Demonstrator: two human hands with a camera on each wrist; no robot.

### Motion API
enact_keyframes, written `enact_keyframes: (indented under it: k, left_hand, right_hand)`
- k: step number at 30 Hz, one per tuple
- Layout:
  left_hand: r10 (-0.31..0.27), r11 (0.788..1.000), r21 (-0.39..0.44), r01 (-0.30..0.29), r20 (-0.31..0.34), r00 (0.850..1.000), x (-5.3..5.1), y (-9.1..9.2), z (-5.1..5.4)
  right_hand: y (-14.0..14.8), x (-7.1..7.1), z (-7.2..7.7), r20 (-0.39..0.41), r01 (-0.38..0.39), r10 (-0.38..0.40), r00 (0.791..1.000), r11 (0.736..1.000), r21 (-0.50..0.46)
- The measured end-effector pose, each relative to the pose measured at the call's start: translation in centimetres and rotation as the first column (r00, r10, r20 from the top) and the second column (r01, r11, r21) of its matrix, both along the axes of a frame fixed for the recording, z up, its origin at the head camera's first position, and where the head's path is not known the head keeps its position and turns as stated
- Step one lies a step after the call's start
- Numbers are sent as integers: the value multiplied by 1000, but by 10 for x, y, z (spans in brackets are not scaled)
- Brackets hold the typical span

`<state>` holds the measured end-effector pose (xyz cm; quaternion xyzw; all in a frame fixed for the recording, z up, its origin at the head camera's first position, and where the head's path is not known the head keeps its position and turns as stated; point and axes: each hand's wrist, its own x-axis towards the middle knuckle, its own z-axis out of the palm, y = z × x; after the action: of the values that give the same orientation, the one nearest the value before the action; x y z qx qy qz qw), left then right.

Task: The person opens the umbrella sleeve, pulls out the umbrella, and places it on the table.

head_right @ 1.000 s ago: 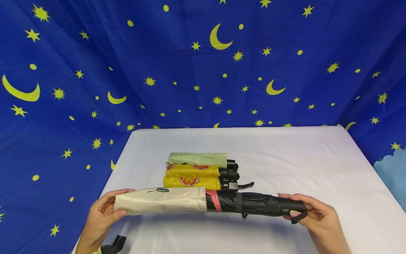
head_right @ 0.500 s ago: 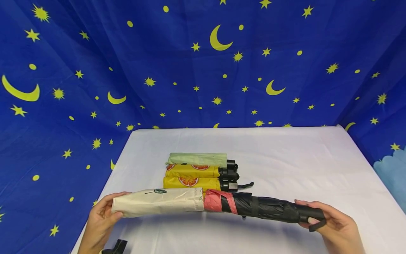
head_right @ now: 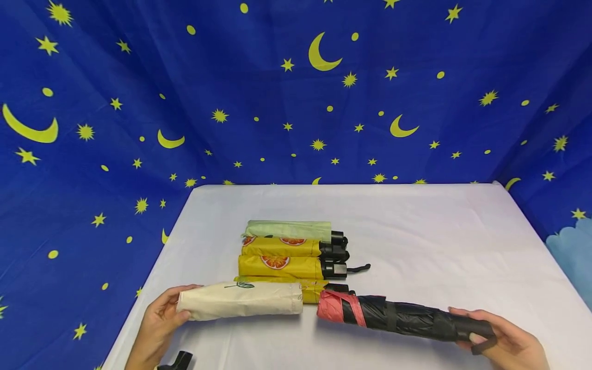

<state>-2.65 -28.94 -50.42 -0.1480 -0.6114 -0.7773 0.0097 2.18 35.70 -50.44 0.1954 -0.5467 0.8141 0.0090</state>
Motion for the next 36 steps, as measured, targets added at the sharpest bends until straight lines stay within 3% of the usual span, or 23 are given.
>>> enact_keyframes:
  k: [4,9,13,19,24,26,29,30,32,34,36]
  left_hand:
    - [-18,1000,-4,18,34,999,5,0,-7]
    - [-30,999,-33,34,124,992,7,2,-14]
    - [-41,997,-51,50,155,987,8,3,-15]
    - [-43,995,-77,62,218,975,8,4,-17]
    - [-52,988,-128,88,261,964,4,6,-20]
    - [-63,984,-143,105,275,959,2,7,-20]
    - [-76,977,-166,131,301,951,1,5,-20]
    - [-74,975,-175,134,310,948,1,4,-20]
    - [-75,971,-190,142,325,943,1,2,-19]
    - [-85,968,-196,156,328,941,1,0,-19]
    - [-113,963,-206,176,288,951,1,0,-20]
  right_hand:
    - [10,7,-16,17,-31,32,999,997,-72]
    - [16,12,-32,64,-5,10,998,997,-83]
    - [20,14,-43,70,-40,49,996,992,-116]
    - [22,16,-51,109,-42,55,993,992,-118]
    - [21,13,-52,195,-113,150,969,975,-189]
    - [22,11,-51,225,-100,130,966,985,-141]
    - [22,11,-48,294,7,-31,955,997,83]
    - [22,11,-47,310,34,-84,947,986,165]
    - [21,11,-46,312,70,-186,932,935,348]
    - [21,11,-45,248,64,-223,943,851,521]
    - [20,12,-45,168,63,-217,962,770,635]
